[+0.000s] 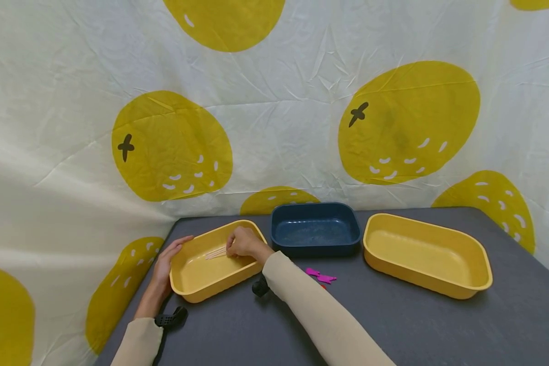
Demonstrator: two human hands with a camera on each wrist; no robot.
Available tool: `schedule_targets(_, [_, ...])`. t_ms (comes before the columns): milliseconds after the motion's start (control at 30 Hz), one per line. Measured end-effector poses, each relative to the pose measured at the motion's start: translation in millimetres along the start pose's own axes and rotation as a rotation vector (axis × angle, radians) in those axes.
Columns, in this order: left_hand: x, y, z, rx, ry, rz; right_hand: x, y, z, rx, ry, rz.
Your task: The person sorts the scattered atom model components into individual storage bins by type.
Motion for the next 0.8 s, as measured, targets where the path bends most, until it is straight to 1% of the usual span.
schedule_targets(333, [1.2, -1.2, 3.8, -0.004, 0.01, -0.001, 1.7, -0.8, -2.1, -0.023, -0.022, 0.006])
schedule_targets(500, [0.1, -2.4, 3.0, 0.001, 0.003, -0.001, -0.9, 2.3, -4.0, -0.005, -0.031, -0.023])
schedule_targets(633, [-1.0, -2.0, 1.0, -0.001, -0.004, -0.001, 1.0, 9.1, 2.8, 0.032, 0.011, -0.062])
schedule_targets(800, [-0.8, 0.3, -0.7, 0.008, -0.01, 0.002, 12.7, 23.1, 19.4, 0.065, 0.08, -0.083])
Point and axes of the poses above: each hand's wrist, its own x-axis away from the middle knuckle, its own y-axis out of the back of the hand, z = x × y, the point moved 9 cm from there along -x, towards the middle knuckle, and after that the axes turned 8 degrees about -y, right-handed, at the moved point
